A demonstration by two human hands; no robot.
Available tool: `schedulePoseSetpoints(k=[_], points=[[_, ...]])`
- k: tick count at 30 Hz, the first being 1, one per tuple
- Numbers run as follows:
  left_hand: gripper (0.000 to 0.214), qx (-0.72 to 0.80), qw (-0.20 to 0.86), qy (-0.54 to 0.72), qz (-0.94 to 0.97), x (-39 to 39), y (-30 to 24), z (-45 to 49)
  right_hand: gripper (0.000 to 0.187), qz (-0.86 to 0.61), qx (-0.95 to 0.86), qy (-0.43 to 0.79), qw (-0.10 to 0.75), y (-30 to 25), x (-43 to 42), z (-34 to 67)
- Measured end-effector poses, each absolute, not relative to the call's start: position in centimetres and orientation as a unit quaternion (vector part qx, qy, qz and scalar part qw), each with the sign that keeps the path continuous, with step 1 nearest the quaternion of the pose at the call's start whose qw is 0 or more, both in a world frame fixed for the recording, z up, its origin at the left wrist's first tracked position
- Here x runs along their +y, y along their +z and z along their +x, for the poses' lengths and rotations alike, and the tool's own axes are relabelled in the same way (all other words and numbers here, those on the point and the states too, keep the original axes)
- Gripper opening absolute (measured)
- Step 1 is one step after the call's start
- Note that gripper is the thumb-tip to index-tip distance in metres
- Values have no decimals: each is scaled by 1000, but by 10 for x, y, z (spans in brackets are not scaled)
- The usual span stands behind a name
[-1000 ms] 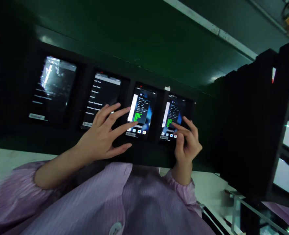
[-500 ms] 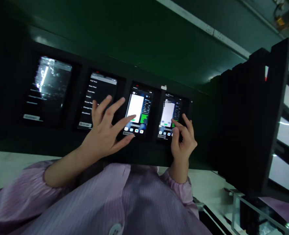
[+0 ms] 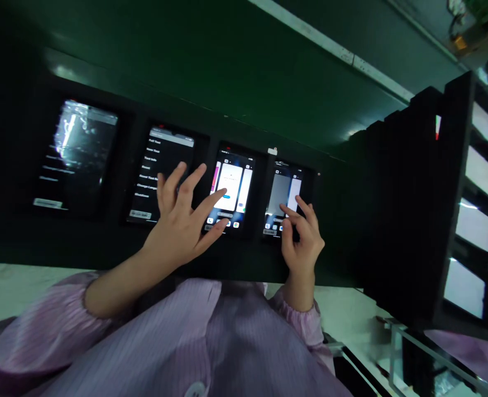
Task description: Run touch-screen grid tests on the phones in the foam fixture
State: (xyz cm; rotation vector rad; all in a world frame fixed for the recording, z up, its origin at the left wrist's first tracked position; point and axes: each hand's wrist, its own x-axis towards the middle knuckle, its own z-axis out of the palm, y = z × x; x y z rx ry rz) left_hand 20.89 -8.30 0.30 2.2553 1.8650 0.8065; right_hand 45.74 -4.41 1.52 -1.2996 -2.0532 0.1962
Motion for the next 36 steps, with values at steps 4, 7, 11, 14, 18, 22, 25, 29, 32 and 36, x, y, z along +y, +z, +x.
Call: schedulePoseSetpoints(k=[4,7,11,14,18,22,25,29,32,36], points=[[41,589,41,223,776,-81,3,211,21,-503,-794,69,333,13,-43,455],[42,564,41,210,798,-82,3,210,23,-561,-745,28,359,11,-42,454],[45,559,34,254,789,-83,2,206,23,-555,-740,31,378,12,-43,454],[43,581,40,273,766,-84,3,206,21,-516,-773,59,364,14,-44,454],[42,613,77,252,745,-84,7,208,20,-500,-788,76,351,17,-44,455],[42,615,72,259,741,-84,7,209,19,-508,-786,76,344,17,-43,456],[41,612,58,259,745,-84,5,208,18,-512,-785,80,339,15,-42,455],[39,599,39,238,764,-84,5,208,17,-511,-784,77,345,16,-42,454],[41,602,34,238,762,-84,4,209,14,-510,-781,76,354,19,-43,455],[45,611,28,227,758,-82,2,212,15,-508,-781,78,355,21,-43,456]])
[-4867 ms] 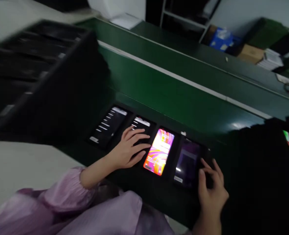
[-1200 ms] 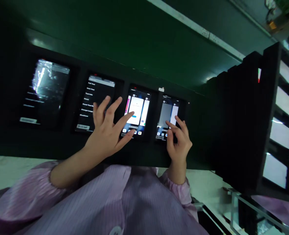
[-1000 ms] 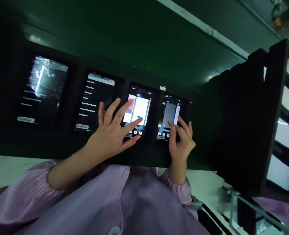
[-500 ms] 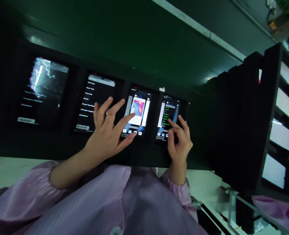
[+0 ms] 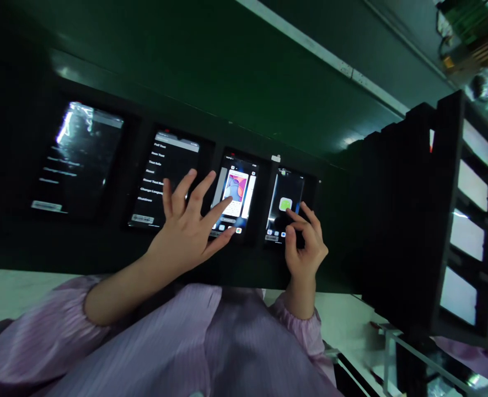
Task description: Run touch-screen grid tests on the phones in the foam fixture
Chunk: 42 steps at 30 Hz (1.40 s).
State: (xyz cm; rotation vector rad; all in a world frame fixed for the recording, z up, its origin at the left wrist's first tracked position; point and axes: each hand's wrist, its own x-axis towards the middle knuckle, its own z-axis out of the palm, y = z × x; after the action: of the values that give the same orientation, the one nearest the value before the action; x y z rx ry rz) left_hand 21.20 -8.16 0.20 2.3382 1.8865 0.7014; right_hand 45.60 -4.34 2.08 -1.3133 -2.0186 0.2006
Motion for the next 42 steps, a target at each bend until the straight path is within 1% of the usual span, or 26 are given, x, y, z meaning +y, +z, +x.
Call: schedulePoseSetpoints(k=[3,5,8,11,18,22,27,33,42], points=[[44,580,21,217,785,-81,3,212,17,-509,-781,71,355,21,-43,456],[43,571,20,237,785,-82,3,211,17,-509,-779,71,360,22,-43,455],[45,607,20,268,748,-84,4,210,18,-506,-779,70,364,23,-42,455],[42,623,9,256,739,-83,4,211,18,-507,-779,75,361,23,-42,455],[38,585,3,242,774,-81,5,212,18,-512,-778,80,356,25,-42,455],[44,581,12,248,775,-83,4,210,19,-513,-775,83,360,25,-43,455],[50,616,5,258,744,-83,2,212,19,-512,-772,85,368,26,-43,455],[43,613,-10,245,751,-80,3,213,20,-508,-775,83,366,27,-42,454],[46,598,15,294,745,-82,4,212,19,-502,-780,35,372,27,-42,454]])
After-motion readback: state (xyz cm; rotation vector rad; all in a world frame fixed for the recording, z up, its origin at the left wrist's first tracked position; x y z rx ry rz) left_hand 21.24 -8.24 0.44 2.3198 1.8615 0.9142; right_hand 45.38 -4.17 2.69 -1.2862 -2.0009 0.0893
